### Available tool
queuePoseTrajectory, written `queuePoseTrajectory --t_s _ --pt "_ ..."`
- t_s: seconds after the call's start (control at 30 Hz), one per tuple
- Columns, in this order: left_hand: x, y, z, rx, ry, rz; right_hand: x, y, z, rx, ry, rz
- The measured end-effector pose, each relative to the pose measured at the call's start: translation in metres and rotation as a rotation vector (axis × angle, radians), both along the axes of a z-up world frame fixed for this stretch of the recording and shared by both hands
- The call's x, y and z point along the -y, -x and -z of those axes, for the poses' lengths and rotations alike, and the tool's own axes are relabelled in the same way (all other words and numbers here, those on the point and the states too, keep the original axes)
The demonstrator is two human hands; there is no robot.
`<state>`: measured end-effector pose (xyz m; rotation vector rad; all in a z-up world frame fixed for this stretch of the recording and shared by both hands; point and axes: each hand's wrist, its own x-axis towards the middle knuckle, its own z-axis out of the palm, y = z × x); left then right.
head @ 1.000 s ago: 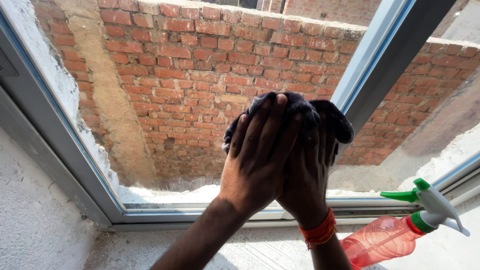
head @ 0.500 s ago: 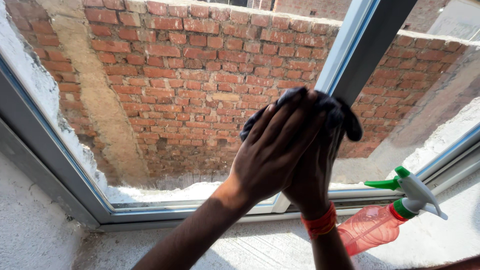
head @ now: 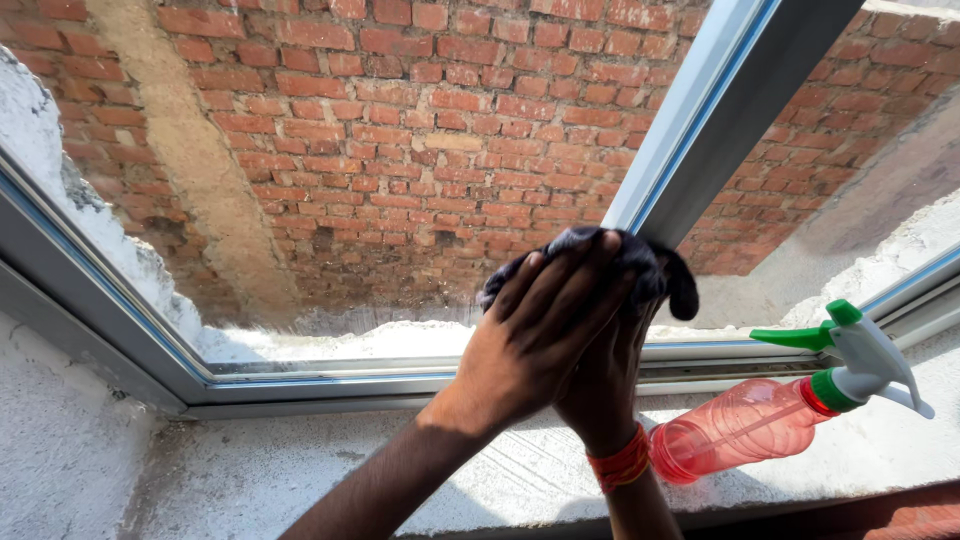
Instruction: The person wipes a large window pane with a dark cloth, moving from the top edge downward in broad strokes. They then clean the window frame and sill, using a spray bottle to apply liquid before wiping again.
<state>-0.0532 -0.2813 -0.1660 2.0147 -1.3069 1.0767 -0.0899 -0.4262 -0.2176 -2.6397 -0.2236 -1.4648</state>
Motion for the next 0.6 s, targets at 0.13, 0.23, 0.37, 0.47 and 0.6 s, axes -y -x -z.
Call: queuePoseTrajectory --t_s 0.13,0.23,0.37,0.47,0.6 --pt "0.0 -0.001 0.01 -0.021 -0.007 0.035 -0.004 0.004 0.009 -0.05 -0.058 -0.026" --pt "0.004 -0.003 -0.012 0.005 0.007 0.014 0.003 0.0 -0.018 -0.014 0.005 -0.012" --pt "0.005 -0.006 -0.04 0.037 0.004 -0.023 0.001 0.0 -0.043 0.017 0.013 -0.003" --pt "-0.006 -0.003 -0.029 -0.026 0.045 0.066 -0.007 -0.002 -0.024 0.026 -0.012 -0.008" --pt "-0.03 0.008 0.01 -0.145 -0.046 0.159 -0.022 0.006 0.027 -0.112 -0.075 -0.027"
